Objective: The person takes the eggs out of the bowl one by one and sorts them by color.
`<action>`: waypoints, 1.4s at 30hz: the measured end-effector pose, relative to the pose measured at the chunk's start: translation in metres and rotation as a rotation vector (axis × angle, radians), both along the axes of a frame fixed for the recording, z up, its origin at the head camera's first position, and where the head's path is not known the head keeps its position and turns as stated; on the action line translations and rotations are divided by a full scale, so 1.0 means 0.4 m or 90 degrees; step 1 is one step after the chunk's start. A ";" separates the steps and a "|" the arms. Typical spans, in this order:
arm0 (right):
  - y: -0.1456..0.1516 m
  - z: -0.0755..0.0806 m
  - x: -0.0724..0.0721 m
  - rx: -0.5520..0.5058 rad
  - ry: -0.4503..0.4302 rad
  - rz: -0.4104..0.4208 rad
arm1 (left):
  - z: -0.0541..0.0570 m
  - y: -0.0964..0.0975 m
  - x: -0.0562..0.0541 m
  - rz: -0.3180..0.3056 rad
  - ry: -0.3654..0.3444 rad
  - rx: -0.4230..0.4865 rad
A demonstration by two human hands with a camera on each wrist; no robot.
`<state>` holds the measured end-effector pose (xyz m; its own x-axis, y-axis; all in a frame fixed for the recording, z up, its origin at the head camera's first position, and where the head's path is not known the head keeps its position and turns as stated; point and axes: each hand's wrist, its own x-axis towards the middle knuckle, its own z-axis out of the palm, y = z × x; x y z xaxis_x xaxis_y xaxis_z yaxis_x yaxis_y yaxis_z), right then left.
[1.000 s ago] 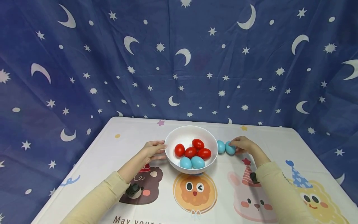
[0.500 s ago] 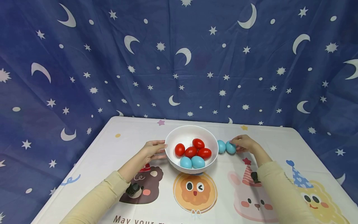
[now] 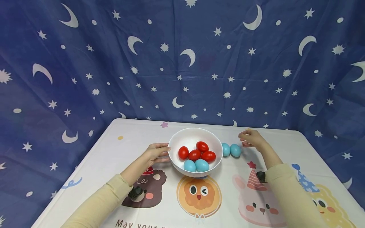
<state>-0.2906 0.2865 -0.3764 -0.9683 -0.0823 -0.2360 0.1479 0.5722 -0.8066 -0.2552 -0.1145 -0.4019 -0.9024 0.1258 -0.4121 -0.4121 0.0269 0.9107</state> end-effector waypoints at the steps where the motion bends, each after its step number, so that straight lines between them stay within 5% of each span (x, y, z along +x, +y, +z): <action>1: -0.002 0.007 0.000 -0.011 0.008 0.000 | 0.000 0.000 0.000 0.000 0.000 -0.001; 14: -0.053 0.089 0.009 -0.059 0.010 0.051 | -0.004 -0.002 -0.003 0.002 -0.001 -0.001; 31: -0.204 0.157 0.021 0.006 -0.026 0.175 | -0.004 -0.005 -0.004 -0.003 0.004 0.015; 42: -0.284 0.154 0.022 0.014 -0.162 0.258 | -0.007 -0.001 -0.005 0.004 0.002 0.011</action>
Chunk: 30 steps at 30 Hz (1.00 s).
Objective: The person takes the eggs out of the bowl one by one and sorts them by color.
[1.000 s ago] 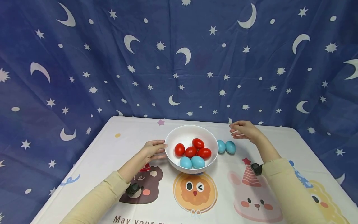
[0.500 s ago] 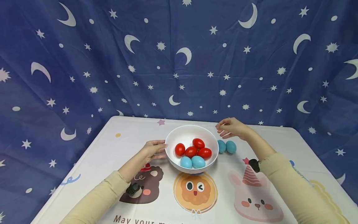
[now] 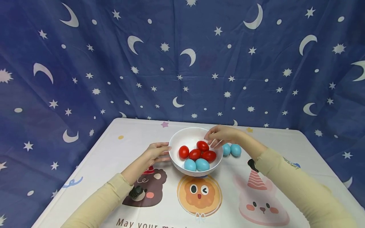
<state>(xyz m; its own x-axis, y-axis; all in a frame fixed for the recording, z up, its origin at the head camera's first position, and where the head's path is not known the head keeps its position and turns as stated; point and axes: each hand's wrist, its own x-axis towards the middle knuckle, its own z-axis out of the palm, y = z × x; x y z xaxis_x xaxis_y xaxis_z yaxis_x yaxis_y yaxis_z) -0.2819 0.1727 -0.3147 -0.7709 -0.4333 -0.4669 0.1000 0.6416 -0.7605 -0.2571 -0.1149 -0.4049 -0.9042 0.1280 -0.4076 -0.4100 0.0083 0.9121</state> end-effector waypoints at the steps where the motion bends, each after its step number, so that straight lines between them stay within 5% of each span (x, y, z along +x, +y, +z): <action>1: -0.008 0.001 0.000 0.007 -0.006 0.011 | 0.000 0.000 -0.001 0.001 -0.001 0.000; 6: -0.041 0.004 0.000 0.038 -0.020 0.051 | -0.001 -0.002 -0.002 0.007 -0.004 0.003; 15: -0.079 -0.042 0.009 0.127 -0.075 0.022 | -0.002 -0.004 0.003 0.007 -0.006 0.004; 24: -0.095 -0.058 0.012 0.146 -0.081 -0.021 | -0.002 -0.005 0.000 0.005 -0.006 0.008; 30: -0.109 -0.064 0.022 0.164 -0.068 0.012 | -0.003 -0.006 -0.003 0.001 -0.008 0.001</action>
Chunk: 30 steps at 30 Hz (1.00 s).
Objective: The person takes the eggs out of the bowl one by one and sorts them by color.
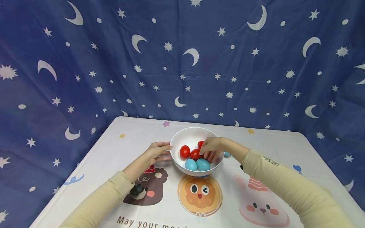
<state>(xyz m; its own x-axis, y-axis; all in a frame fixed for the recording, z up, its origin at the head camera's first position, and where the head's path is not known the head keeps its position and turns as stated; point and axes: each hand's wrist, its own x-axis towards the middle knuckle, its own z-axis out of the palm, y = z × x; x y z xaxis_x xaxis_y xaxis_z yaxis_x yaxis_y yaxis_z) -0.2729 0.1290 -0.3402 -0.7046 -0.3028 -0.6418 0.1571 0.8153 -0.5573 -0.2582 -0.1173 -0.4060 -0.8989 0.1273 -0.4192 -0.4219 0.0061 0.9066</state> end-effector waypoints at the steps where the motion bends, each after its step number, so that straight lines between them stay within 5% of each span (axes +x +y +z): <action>1: -0.002 -0.001 0.003 0.003 0.004 0.010 | -0.001 0.000 0.000 -0.001 0.000 -0.001; 15: -0.035 -0.033 0.036 0.048 0.046 0.092 | 0.001 0.003 -0.001 0.001 -0.002 -0.005; 30: -0.057 -0.048 0.060 0.065 0.069 0.101 | 0.000 0.004 -0.005 0.003 -0.007 -0.013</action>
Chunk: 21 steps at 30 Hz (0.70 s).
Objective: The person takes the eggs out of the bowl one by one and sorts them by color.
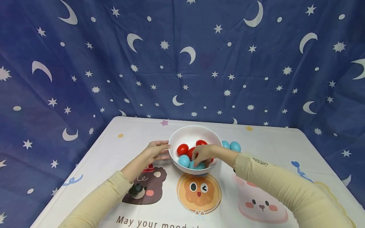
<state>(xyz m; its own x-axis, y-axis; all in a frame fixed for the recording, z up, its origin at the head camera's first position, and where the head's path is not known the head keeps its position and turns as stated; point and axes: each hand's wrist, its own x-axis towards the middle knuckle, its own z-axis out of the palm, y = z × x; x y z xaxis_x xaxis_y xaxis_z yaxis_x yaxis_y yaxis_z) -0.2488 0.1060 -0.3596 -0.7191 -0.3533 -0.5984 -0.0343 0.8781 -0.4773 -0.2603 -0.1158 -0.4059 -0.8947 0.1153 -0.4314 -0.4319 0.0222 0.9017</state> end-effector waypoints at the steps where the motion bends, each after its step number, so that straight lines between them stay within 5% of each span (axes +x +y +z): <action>1: 0.001 0.001 0.000 -0.001 0.003 0.002 | 0.000 0.000 0.000 0.000 -0.001 0.000; 21: 0.027 0.025 -0.003 -0.064 -0.024 -0.008 | -0.003 0.002 0.004 0.000 0.007 0.003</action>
<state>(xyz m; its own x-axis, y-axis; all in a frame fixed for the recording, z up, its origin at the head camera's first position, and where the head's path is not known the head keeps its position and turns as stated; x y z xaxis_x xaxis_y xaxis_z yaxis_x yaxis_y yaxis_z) -0.2501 0.1169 -0.3495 -0.7020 -0.4035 -0.5868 -0.0038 0.8261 -0.5635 -0.2589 -0.1149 -0.4070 -0.8995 0.1168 -0.4210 -0.4219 0.0181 0.9065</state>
